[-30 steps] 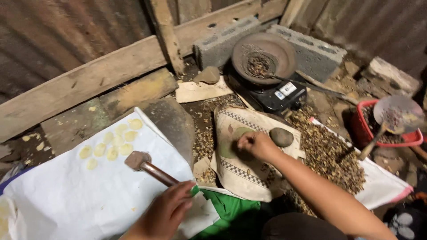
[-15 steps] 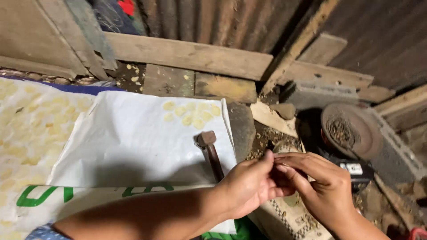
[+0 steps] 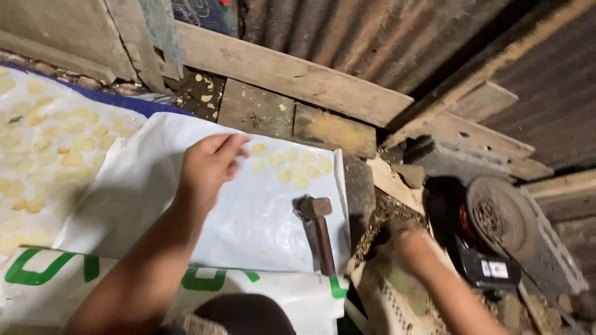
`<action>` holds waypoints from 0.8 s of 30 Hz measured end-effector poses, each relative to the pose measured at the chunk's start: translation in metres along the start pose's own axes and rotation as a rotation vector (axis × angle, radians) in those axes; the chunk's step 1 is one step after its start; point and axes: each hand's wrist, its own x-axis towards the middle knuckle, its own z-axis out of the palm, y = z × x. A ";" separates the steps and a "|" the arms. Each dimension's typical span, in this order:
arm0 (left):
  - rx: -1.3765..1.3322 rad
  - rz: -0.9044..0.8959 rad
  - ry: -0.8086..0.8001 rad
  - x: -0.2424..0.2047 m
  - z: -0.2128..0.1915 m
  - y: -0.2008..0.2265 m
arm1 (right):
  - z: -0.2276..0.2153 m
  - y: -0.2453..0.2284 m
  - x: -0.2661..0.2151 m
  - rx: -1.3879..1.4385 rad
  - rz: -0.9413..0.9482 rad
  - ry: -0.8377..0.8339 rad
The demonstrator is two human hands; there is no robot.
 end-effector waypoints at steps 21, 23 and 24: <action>0.988 0.470 0.271 0.076 -0.024 -0.181 | -0.076 -0.209 0.086 1.062 0.123 0.188; 1.005 0.486 0.254 0.071 -0.028 -0.184 | -0.072 -0.224 0.102 1.191 0.022 0.301; 1.059 0.507 0.296 0.069 -0.031 -0.183 | -0.056 -0.232 0.115 1.160 -0.105 0.454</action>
